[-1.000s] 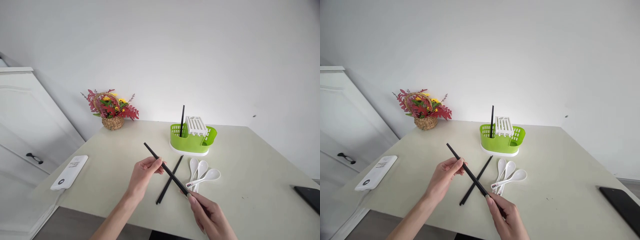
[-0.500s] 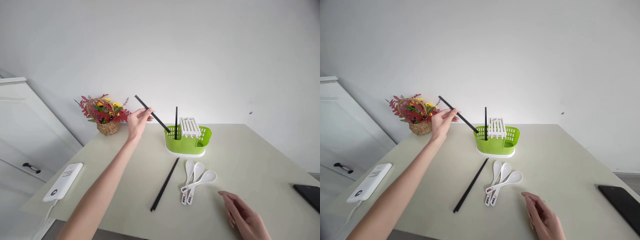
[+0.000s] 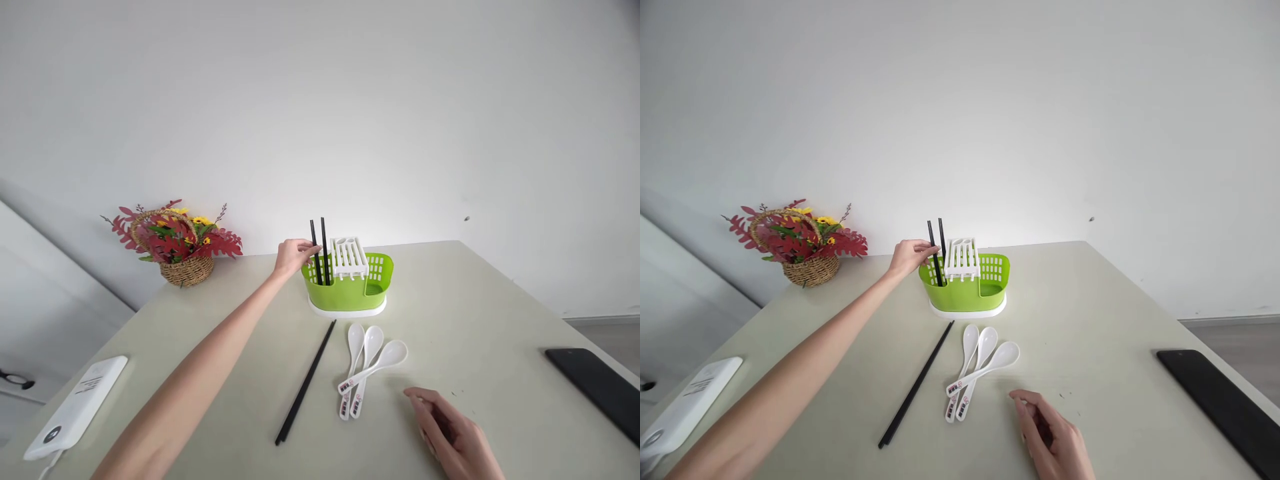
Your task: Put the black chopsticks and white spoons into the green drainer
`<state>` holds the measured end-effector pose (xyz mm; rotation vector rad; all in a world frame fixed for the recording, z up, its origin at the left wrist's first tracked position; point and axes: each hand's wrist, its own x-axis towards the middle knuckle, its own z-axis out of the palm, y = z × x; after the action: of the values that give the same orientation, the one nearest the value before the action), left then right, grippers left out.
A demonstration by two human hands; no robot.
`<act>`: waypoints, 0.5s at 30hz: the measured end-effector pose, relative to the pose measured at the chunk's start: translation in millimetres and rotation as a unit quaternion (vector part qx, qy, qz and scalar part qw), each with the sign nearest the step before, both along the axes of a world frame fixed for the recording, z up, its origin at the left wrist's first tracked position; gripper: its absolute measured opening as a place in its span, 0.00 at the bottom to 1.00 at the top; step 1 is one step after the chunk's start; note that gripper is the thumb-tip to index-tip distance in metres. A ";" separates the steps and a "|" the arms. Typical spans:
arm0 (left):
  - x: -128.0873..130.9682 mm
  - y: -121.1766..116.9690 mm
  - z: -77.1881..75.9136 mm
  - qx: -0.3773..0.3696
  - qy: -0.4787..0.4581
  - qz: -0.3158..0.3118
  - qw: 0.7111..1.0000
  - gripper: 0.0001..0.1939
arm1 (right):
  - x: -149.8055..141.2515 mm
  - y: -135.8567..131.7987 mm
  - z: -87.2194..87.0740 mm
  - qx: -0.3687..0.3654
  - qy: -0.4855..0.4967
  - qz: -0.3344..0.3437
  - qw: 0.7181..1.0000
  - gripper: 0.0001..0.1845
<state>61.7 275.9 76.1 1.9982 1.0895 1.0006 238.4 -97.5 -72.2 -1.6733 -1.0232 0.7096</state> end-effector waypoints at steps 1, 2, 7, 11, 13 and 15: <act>0.8 1.3 -0.4 0.001 0.007 -0.002 1.000 0.23 | -1.5 0.1 0.6 0.004 0.002 -0.010 1.000 0.25; 1.7 2.2 -0.5 0.002 0.014 -0.003 1.000 0.24 | -1.9 0.3 0.5 0.005 0.001 -0.013 1.000 0.25; 7.9 0.6 0.2 0.042 0.062 -0.004 0.997 0.23 | 6.9 0.5 -3.9 -0.031 -0.025 0.043 0.998 0.25; 12.1 -2.3 -1.1 0.123 0.103 0.022 0.987 0.20 | 4.1 0.1 -0.3 -0.034 -0.016 0.019 0.999 0.25; 10.5 -3.0 -2.6 0.149 0.102 0.029 0.983 0.20 | -1.9 0.1 3.6 -0.023 -0.005 -0.016 1.000 0.25; 4.5 -3.6 -5.3 0.148 0.062 0.037 0.986 0.21 | -6.9 0.4 6.4 -0.018 0.006 -0.028 0.999 0.26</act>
<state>66.2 272.3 70.8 2.2973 1.1432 1.1461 231.5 -97.1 -65.8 -1.7204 -0.9575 0.7039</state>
